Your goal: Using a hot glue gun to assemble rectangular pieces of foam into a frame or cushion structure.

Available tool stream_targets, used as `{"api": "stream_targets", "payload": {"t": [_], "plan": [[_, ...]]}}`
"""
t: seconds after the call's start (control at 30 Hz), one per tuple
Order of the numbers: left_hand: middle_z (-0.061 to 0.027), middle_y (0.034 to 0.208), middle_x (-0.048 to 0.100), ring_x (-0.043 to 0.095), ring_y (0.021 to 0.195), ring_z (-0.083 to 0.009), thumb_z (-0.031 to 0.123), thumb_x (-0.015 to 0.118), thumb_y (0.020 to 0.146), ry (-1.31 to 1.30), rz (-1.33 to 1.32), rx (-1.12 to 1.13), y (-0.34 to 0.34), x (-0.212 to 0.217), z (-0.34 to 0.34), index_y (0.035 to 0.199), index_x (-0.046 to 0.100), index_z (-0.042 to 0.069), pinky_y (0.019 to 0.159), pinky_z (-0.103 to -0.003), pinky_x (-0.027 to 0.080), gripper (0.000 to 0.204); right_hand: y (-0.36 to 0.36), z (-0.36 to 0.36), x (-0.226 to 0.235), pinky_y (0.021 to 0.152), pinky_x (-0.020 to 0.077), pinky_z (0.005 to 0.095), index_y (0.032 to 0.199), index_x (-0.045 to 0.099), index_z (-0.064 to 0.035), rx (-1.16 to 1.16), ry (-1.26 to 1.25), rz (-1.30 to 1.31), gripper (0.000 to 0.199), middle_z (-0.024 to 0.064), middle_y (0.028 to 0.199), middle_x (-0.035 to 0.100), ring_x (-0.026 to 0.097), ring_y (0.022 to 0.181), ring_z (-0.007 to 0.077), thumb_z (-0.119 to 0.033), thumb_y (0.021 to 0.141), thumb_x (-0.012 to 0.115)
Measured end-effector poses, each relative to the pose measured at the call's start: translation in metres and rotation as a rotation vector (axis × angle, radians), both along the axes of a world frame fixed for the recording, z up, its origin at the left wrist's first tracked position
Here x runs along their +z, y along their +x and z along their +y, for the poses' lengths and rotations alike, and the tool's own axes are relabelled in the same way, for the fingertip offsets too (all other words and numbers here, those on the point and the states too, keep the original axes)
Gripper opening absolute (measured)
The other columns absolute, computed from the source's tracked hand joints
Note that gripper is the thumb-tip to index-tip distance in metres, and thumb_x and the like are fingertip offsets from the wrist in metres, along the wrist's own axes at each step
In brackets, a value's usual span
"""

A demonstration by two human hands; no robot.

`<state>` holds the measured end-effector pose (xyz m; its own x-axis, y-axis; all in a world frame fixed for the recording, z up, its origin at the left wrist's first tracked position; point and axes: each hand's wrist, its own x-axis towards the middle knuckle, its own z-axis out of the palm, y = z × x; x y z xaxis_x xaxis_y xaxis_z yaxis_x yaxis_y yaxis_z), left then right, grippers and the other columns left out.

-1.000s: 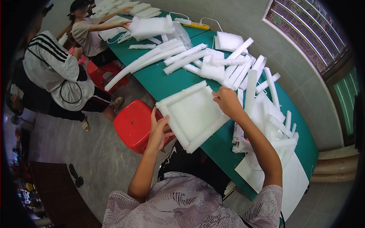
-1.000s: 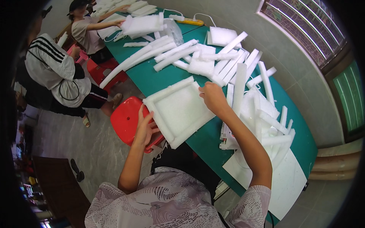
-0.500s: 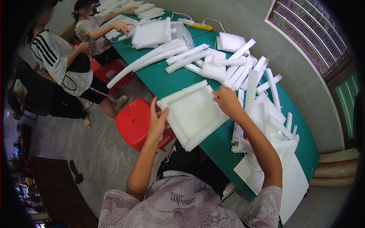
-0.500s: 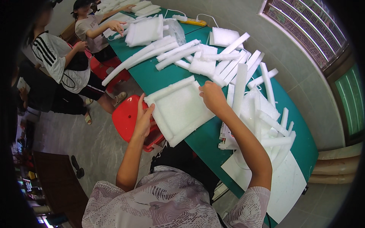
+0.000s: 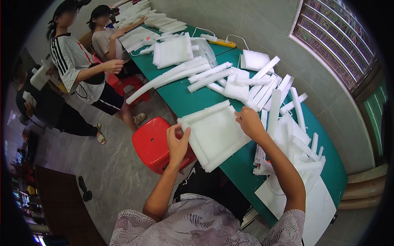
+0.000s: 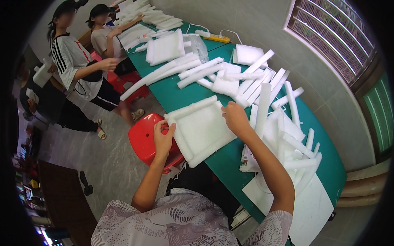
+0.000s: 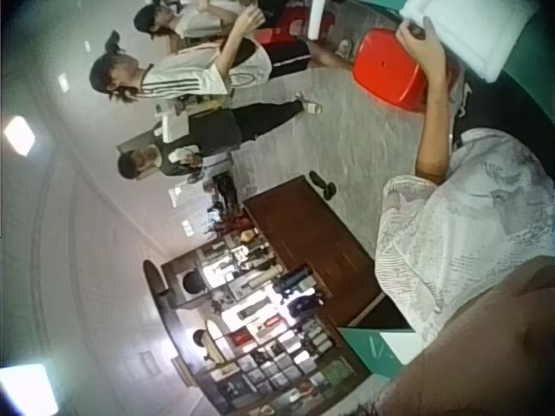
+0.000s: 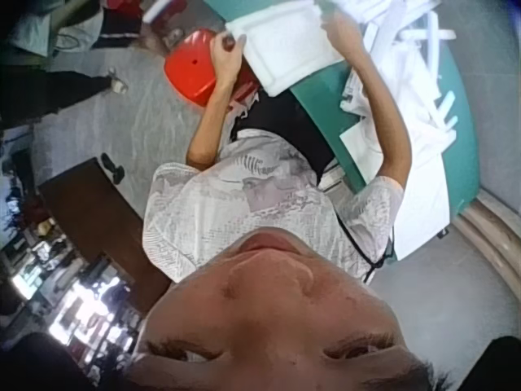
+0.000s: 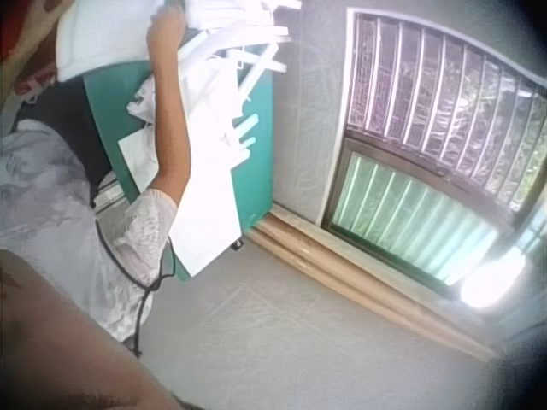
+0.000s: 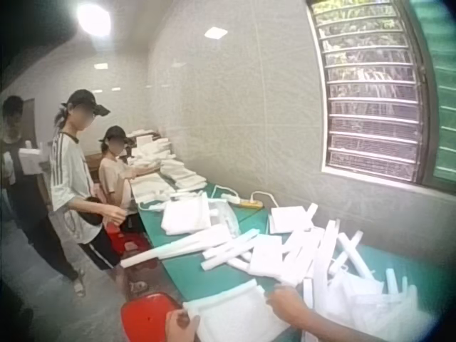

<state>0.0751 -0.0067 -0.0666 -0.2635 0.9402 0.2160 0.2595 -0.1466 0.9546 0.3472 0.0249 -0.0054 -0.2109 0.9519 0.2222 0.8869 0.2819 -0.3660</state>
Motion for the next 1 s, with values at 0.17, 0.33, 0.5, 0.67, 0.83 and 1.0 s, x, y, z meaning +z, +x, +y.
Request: {"api": "stream_targets", "payload": {"t": [0.17, 0.33, 0.5, 0.67, 0.83, 1.0], "plan": [[-0.0077, 0.104, 0.046, 0.047, 0.085, -0.0131, 0.014, 0.071, 0.08, -0.005, -0.108, -0.015, 0.001, -0.001, 0.004, 0.104, 0.053, 0.001, 0.076, -0.028, 0.044, 0.033, -0.001, 0.005, 0.001, 0.074, 0.0475, 0.0442, 0.085, 0.065, 0.0006, 0.028, 0.019, 0.004, 0.01, 0.0188, 0.085, 0.055, 0.059, 0.083, 0.0367, -0.006, 0.078, 0.064], [-0.0084, 0.108, 0.044, 0.047, 0.087, -0.014, 0.013, 0.071, 0.081, -0.046, -0.248, -0.04, 0.004, -0.003, 0.007, 0.118, 0.044, 0.003, 0.076, -0.028, 0.045, 0.047, 0.0, 0.003, 0.003, 0.074, 0.0462, 0.0409, 0.1, 0.069, -0.0002, -0.005, 0.014, -0.014, 0.023, 0.0189, 0.084, 0.057, 0.059, 0.081, 0.0348, -0.007, 0.079, 0.066], [-0.0122, 0.115, 0.043, 0.051, 0.1, -0.0201, 0.029, 0.065, 0.088, -0.317, -0.567, -0.085, 0.004, 0.011, -0.019, 0.126, 0.035, 0.003, 0.079, -0.035, 0.049, 0.054, 0.0, 0.002, 0.0, 0.074, 0.0463, 0.0408, 0.1, 0.069, -0.0001, 0.009, 0.02, 0.025, 0.023, 0.0186, 0.085, 0.057, 0.059, 0.082, 0.0346, -0.006, 0.079, 0.066], [-0.0131, 0.114, 0.052, 0.06, 0.095, -0.0238, 0.035, 0.061, 0.09, -0.572, -0.803, -0.317, -0.001, 0.006, -0.03, 0.123, 0.039, 0.004, 0.076, -0.04, 0.053, 0.051, -0.002, 0.005, 0.002, 0.076, 0.0468, 0.0442, 0.085, 0.067, 0.0013, 0.028, 0.006, 0.067, 0.012, 0.0189, 0.086, 0.056, 0.059, 0.086, 0.0357, -0.007, 0.076, 0.065], [-0.0095, 0.105, 0.058, 0.062, 0.087, -0.0203, 0.03, 0.062, 0.089, -0.544, -0.727, -0.358, -0.005, -0.006, -0.02, 0.112, 0.048, 0.005, 0.075, -0.035, 0.053, 0.036, 0.013, 0.011, -0.012, 0.076, 0.0476, 0.0435, 0.088, 0.068, 0.001, 0.028, -0.014, 0.021, 0.019, 0.0211, 0.086, 0.06, 0.06, 0.085, 0.0369, -0.013, 0.076, 0.067], [-0.0108, 0.115, 0.053, 0.052, 0.109, -0.0219, 0.022, 0.059, 0.09, -0.371, -0.742, -0.357, -0.019, -0.007, -0.016, 0.114, 0.045, 0.005, 0.095, -0.04, 0.041, 0.032, 0.018, -0.033, 0.04, 0.074, 0.0492, 0.0376, 0.1, 0.067, 0.001, -0.052, 0.09, 0.399, 0.025, 0.02, 0.09, 0.067, 0.063, 0.08, 0.0325, -0.018, 0.084, 0.064]]}}
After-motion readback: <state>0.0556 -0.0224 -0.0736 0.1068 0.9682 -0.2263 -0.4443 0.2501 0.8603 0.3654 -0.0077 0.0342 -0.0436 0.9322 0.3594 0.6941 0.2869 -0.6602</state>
